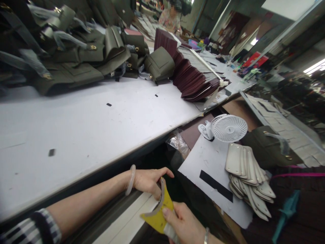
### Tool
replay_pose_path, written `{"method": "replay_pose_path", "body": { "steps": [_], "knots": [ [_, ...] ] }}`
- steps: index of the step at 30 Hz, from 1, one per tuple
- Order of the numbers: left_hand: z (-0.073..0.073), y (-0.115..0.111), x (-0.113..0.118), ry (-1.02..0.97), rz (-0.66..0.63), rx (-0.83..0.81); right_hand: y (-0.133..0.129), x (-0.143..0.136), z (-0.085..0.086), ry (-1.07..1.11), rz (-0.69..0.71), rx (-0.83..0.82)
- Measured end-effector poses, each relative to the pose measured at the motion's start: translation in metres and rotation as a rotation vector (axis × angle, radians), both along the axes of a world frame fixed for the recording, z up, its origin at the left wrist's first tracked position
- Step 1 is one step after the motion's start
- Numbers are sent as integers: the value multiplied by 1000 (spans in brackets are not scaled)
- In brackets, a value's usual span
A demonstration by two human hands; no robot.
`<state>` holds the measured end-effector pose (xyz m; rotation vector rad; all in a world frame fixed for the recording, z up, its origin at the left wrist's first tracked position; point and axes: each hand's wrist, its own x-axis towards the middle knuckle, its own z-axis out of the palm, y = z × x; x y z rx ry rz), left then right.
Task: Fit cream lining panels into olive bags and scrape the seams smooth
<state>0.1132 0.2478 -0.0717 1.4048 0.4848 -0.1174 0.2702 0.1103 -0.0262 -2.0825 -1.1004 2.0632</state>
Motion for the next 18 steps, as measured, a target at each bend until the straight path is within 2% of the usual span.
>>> {"method": "replay_pose_path", "body": {
  "steps": [7, 13, 15, 18],
  "knots": [
    [-6, -3, 1, -44, 84, -105, 0, 1, -7, 28, -6, -21],
    [-3, -7, -5, -163, 211, -324, -1, -17, -11, 74, -73, 38],
    [2, -7, -10, -169, 243, -332, -5, -25, -14, 72, -105, 52],
    [14, -12, -16, -104, 313, -226, -12, -36, -19, 70, -130, 94]
  ]
}}
